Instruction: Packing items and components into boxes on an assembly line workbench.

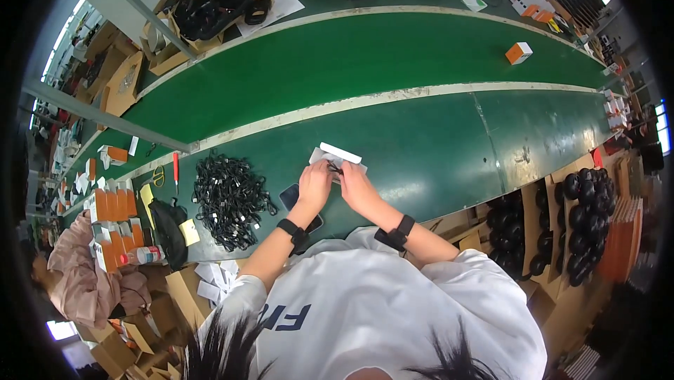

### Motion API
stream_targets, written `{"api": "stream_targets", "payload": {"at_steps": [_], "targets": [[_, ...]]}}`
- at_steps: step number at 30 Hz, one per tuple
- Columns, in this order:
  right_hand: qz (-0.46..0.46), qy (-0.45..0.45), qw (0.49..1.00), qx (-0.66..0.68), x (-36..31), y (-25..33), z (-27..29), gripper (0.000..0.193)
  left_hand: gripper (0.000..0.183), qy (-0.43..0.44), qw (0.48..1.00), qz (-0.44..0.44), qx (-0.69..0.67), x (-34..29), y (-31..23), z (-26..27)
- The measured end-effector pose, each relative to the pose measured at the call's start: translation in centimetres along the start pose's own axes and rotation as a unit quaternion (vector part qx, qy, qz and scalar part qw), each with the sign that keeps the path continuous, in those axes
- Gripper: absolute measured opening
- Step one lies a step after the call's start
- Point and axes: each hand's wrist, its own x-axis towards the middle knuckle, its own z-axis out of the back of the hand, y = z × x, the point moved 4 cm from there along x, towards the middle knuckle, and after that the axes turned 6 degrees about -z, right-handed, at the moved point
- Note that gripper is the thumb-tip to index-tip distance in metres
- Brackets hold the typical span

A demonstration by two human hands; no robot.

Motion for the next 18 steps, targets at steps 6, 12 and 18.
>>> {"api": "stream_targets", "payload": {"at_steps": [6, 12, 18], "targets": [[-0.004, 0.009, 1.0, 0.002, 3.1, -2.0, 0.9, 0.017, 0.018, 0.022, 0.994, 0.101, 0.019, 2.1, 1.0, -0.4], [-0.022, -0.005, 1.0, 0.017, 3.5, -1.9, 1.1, 0.016, 0.012, 0.03, 0.992, 0.113, 0.045, 2.6, 1.2, -1.3], [-0.024, -0.004, 0.997, 0.073, 4.0, -3.5, 0.8, 0.016, 0.018, -0.012, 1.0, 0.004, -0.001, 0.9, -0.9, -1.1]]}}
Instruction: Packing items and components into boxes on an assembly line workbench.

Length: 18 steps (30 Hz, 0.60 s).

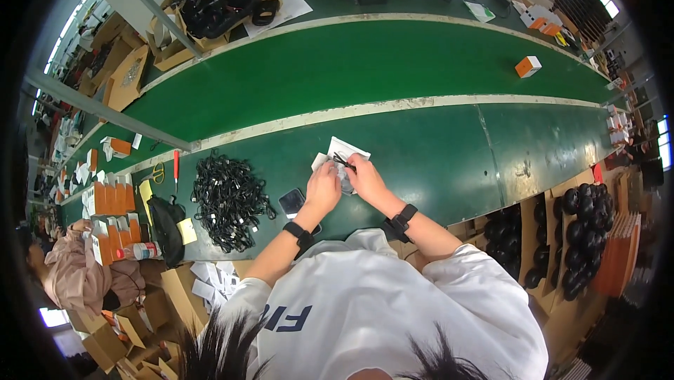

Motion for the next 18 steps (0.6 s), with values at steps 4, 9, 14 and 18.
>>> {"api": "stream_targets", "payload": {"at_steps": [4, 9, 14, 18], "targets": [[0.047, 0.015, 0.998, 0.025, 0.5, -0.3, 0.0, 0.016, 0.023, -0.009, 1.0, -0.002, -0.026, -0.4, -0.7, 1.0], [0.061, 0.008, 0.992, 0.108, 0.7, -0.8, -0.1, 0.016, 0.02, 0.029, 0.999, 0.041, -0.011, 0.4, 0.8, -0.5], [0.009, 0.01, 0.999, 0.052, 0.0, 0.1, 0.5, 0.012, 0.013, -0.015, 0.995, 0.098, -0.022, 1.1, 1.3, -1.4], [0.046, -0.056, 0.996, -0.055, 0.1, 1.2, 0.6, 0.009, 0.015, -0.002, 0.997, 0.074, 0.004, 0.9, 1.4, -1.6]]}}
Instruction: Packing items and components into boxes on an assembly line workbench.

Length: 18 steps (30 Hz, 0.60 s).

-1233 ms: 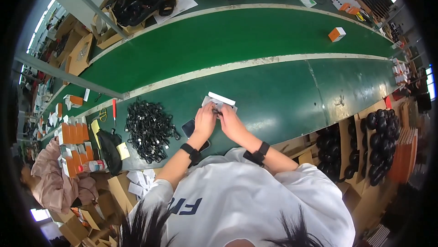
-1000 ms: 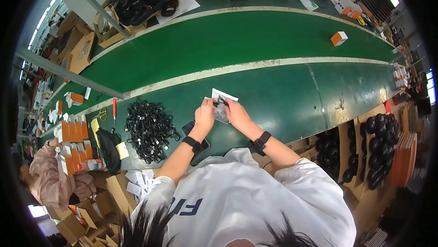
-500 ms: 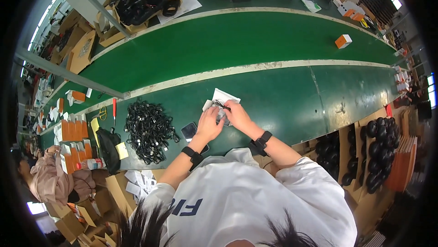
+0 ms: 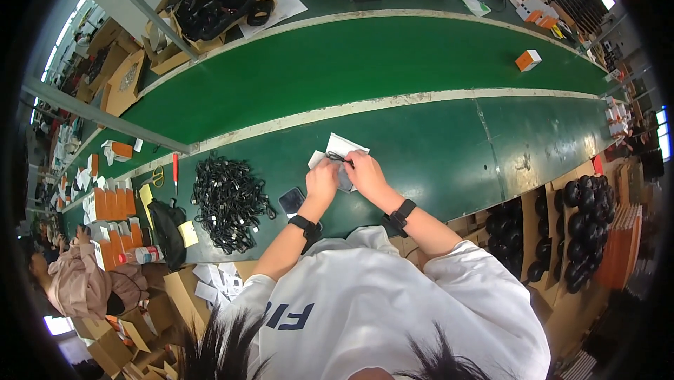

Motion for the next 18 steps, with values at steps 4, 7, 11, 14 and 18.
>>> {"api": "stream_targets", "payload": {"at_steps": [4, 7, 11, 14, 18], "targets": [[0.085, -0.022, 0.986, -0.14, 0.2, 0.8, -0.1, 0.007, 0.022, -0.061, 0.989, -0.118, 0.058, -0.9, -0.7, 0.4], [0.11, 0.001, 0.97, -0.217, 0.4, 0.4, -1.1, 0.006, 0.019, 0.01, 0.993, -0.107, 0.044, -1.6, -1.1, 1.1], [0.101, 0.068, 0.955, -0.272, 0.7, 0.2, -3.1, 0.01, 0.024, 0.006, 0.991, -0.13, -0.041, -3.0, -0.4, 1.8], [0.099, 0.103, 0.958, -0.25, 0.7, 0.5, -2.5, 0.011, 0.033, 0.034, 0.992, -0.024, -0.121, -2.5, -0.4, 3.0], [0.111, 0.126, 0.97, -0.178, -0.4, 0.3, -1.6, 0.016, 0.041, 0.004, 0.992, -0.126, 0.009, -3.0, -0.6, 2.0]]}}
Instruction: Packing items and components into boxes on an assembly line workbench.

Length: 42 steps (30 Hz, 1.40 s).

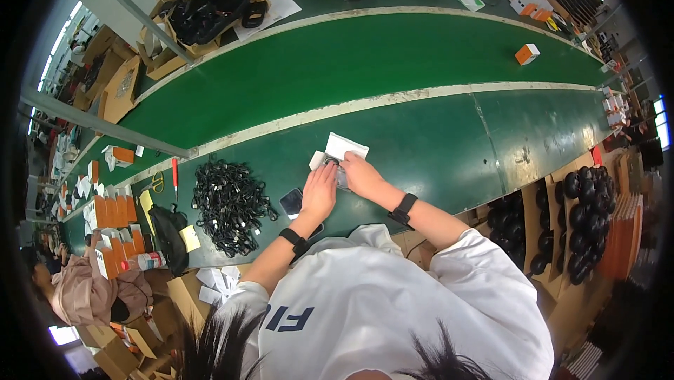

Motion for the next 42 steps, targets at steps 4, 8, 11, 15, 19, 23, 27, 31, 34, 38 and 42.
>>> {"api": "stream_targets", "payload": {"at_steps": [4, 8, 11, 15, 19, 23, 27, 31, 34, 38, 42], "targets": [[-0.009, -0.133, 0.977, 0.165, -2.3, 0.3, 2.1, 0.026, 0.038, 0.034, 0.996, -0.028, 0.079, -0.3, 0.2, -1.4], [-0.189, -0.227, 0.876, 0.382, -5.6, -2.1, 0.2, 0.03, 0.038, 0.051, 0.995, -0.043, 0.068, 0.6, 0.0, -0.9], [-0.164, -0.244, 0.874, 0.388, -6.1, -2.0, -0.9, 0.028, 0.039, 0.071, 0.995, -0.034, 0.065, 0.7, -0.2, -0.8], [-0.13, -0.258, 0.891, 0.351, -4.9, -0.9, -0.4, 0.027, 0.044, 0.075, 0.994, -0.047, 0.07, 0.9, -0.6, 0.1], [-0.116, -0.262, 0.888, 0.361, -4.8, -1.3, -0.9, 0.025, 0.051, 0.118, 0.984, -0.073, 0.106, 1.3, -0.7, -0.1], [-0.118, -0.262, 0.879, 0.379, -5.6, -1.6, -1.3, 0.025, 0.052, 0.142, 0.973, -0.108, 0.147, 1.3, -0.4, -0.4], [-0.154, -0.247, 0.843, 0.453, -6.0, -1.5, -1.2, 0.024, 0.05, 0.144, 0.967, -0.126, 0.17, 1.3, -0.3, -0.9], [-0.177, -0.235, 0.802, 0.519, -5.7, -1.5, -1.8, 0.024, 0.049, 0.164, 0.961, -0.11, 0.191, 1.5, -0.5, -1.3], [-0.074, -0.247, 0.925, 0.278, -5.8, -0.8, -1.5, 0.021, 0.046, 0.156, 0.971, -0.107, 0.144, 1.4, -0.5, -0.7], [-0.089, -0.249, 0.931, 0.25, -5.3, -0.9, -1.6, 0.018, 0.042, 0.105, 0.991, -0.075, 0.032, 0.6, -0.1, -0.2], [-0.08, -0.233, 0.952, 0.18, -5.2, -1.0, -1.2, 0.017, 0.038, 0.056, 0.984, -0.053, -0.163, -0.8, 1.4, 2.0]]}}
